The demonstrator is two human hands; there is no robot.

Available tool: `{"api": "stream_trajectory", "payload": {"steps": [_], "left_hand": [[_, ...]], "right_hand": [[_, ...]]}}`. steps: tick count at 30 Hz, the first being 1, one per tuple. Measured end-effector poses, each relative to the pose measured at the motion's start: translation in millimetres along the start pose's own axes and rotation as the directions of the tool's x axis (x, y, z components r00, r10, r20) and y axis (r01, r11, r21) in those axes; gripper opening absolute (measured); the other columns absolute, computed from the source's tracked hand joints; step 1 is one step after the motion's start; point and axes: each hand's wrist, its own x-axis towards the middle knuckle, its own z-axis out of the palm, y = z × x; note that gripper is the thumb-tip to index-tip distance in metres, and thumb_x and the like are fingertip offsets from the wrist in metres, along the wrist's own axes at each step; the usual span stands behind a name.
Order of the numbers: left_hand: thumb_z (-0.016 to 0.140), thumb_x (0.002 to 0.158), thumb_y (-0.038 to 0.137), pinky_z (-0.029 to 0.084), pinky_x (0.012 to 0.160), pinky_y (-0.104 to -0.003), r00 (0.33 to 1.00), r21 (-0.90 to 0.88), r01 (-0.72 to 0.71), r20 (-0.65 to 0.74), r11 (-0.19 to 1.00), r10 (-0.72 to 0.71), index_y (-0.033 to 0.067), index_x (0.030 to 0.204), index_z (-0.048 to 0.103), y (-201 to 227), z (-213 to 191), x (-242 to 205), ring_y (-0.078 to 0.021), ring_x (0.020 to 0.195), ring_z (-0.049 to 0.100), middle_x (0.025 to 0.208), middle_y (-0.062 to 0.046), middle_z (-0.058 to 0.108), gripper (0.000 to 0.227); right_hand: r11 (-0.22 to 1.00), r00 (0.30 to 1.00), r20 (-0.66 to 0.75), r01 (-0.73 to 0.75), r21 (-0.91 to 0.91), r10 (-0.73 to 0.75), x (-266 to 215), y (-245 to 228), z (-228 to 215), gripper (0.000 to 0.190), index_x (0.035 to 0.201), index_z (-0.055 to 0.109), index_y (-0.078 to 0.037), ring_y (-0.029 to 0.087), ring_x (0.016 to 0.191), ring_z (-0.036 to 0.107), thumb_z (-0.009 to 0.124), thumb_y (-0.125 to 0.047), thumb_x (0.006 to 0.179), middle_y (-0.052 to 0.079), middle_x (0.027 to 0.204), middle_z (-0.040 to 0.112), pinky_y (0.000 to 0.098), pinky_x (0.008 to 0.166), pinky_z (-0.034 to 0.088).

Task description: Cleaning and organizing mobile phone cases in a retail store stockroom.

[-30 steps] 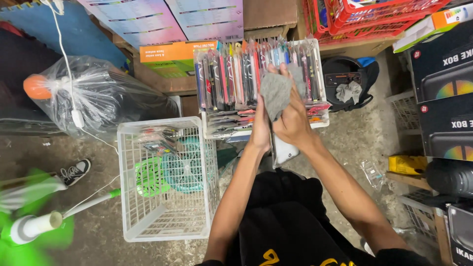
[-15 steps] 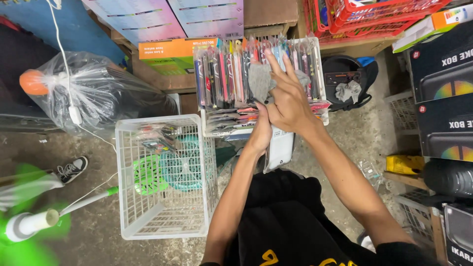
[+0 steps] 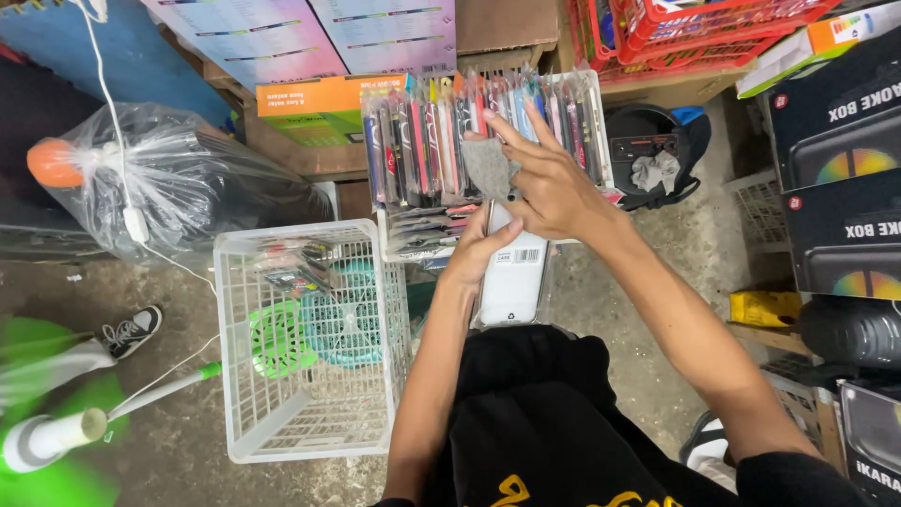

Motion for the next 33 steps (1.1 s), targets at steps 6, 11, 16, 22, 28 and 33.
{"api": "stream_trajectory", "payload": {"steps": [6, 11, 16, 22, 28, 33], "left_hand": [[0.072, 0.087, 0.001, 0.058, 0.087, -0.037, 0.996, -0.082, 0.053, 0.078, 0.995, -0.047, -0.002, 0.132, 0.055, -1.4, -8.3, 3.1, -0.023, 0.099, 0.07, 0.11, -0.012, 0.068, 0.048], [0.066, 0.082, -0.002, 0.06, 0.09, -0.042, 0.994, -0.213, 0.094, 0.079, 0.972, -0.079, -0.0032, 0.132, 0.057, 7.7, -7.0, 8.7, -0.0294, 0.1, 0.073, 0.111, -0.017, 0.072, 0.051], [0.061, 0.095, 0.006, 0.059, 0.094, -0.039, 0.995, -0.275, 0.094, 0.0, 0.957, -0.098, -0.002, 0.143, 0.055, 8.5, -2.0, 10.0, -0.0248, 0.105, 0.072, 0.12, -0.014, 0.072, 0.049], [0.059, 0.102, 0.015, 0.06, 0.088, -0.04, 0.996, -0.352, 0.087, 0.002, 0.932, -0.092, -0.0003, 0.141, 0.055, 4.6, -4.4, 13.9, -0.0261, 0.1, 0.073, 0.116, -0.014, 0.072, 0.042], [0.057, 0.106, 0.015, 0.058, 0.091, -0.038, 0.994, -0.466, 0.028, -0.08, 0.884, -0.073, 0.002, 0.141, 0.057, -21.5, -31.9, 24.4, -0.0235, 0.102, 0.073, 0.119, -0.011, 0.072, 0.037], [0.053, 0.104, 0.021, 0.06, 0.087, -0.039, 0.986, -0.571, 0.022, -0.125, 0.821, -0.114, 0.0045, 0.13, 0.058, -1.6, -19.5, 22.9, -0.025, 0.096, 0.073, 0.111, -0.012, 0.072, 0.031]], "right_hand": [[1.0, 0.999, 0.049, -0.018, -0.016, 0.019, -8.7, 3.2, -17.1, 0.017, 0.066, 0.067, 0.014, 0.038, 0.152, 0.041, 0.067, -0.003, 0.072, 0.033, 0.114, 0.069, 0.0609, 0.13, 0.019], [0.998, 0.996, 0.061, -0.068, 0.017, 0.067, -20.9, 8.4, -26.1, 0.021, 0.059, 0.062, 0.013, 0.041, 0.152, 0.039, 0.071, -0.001, 0.072, 0.035, 0.11, 0.067, 0.0607, 0.129, 0.021], [0.997, 0.998, -0.021, -0.065, 0.034, 0.066, -28.1, 11.1, -25.8, 0.021, 0.054, 0.055, 0.012, 0.042, 0.152, 0.037, 0.066, 0.003, 0.069, 0.041, 0.121, 0.065, 0.0603, 0.129, 0.023], [0.996, 0.996, 0.031, -0.086, -0.008, 0.086, -28.5, 9.4, -21.5, 0.009, 0.051, 0.054, 0.014, 0.043, 0.151, 0.041, 0.057, 0.007, 0.056, 0.039, 0.102, 0.066, 0.0612, 0.13, 0.025], [0.999, 0.999, 0.037, -0.035, -0.036, 0.036, -38.6, 2.8, -7.3, 0.011, 0.063, 0.066, 0.014, 0.04, 0.154, 0.036, 0.064, 0.003, 0.066, 0.034, 0.114, 0.066, 0.063, 0.13, 0.019], [0.997, 0.997, 0.055, 0.056, -0.048, -0.054, -53.3, -22.0, 7.6, 0.026, 0.084, 0.076, 0.011, 0.033, 0.159, 0.027, 0.064, 0.0, 0.064, 0.027, 0.148, 0.058, 0.061, 0.131, 0.014]]}}
